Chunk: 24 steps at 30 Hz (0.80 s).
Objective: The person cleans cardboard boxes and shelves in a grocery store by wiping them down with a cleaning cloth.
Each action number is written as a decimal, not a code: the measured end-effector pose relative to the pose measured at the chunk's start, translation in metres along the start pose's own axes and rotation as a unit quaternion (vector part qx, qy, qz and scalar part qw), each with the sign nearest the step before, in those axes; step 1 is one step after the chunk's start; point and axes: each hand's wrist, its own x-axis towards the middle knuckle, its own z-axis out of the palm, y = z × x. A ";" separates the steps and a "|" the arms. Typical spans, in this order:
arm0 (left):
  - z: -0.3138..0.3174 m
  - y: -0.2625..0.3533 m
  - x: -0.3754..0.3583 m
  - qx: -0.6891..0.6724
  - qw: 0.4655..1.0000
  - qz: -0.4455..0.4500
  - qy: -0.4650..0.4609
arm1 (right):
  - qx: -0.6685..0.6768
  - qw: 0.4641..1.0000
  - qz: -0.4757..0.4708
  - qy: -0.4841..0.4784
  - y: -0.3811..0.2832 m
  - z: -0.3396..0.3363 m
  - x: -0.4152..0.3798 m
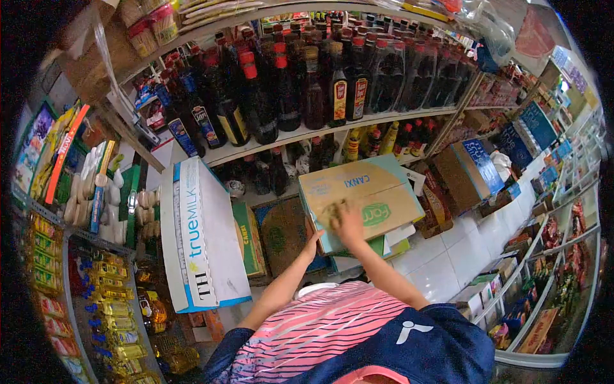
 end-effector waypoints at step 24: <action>0.031 0.069 -0.043 0.114 0.992 -0.016 0.055 | 0.083 0.995 -0.031 -0.056 0.060 -0.028 -0.024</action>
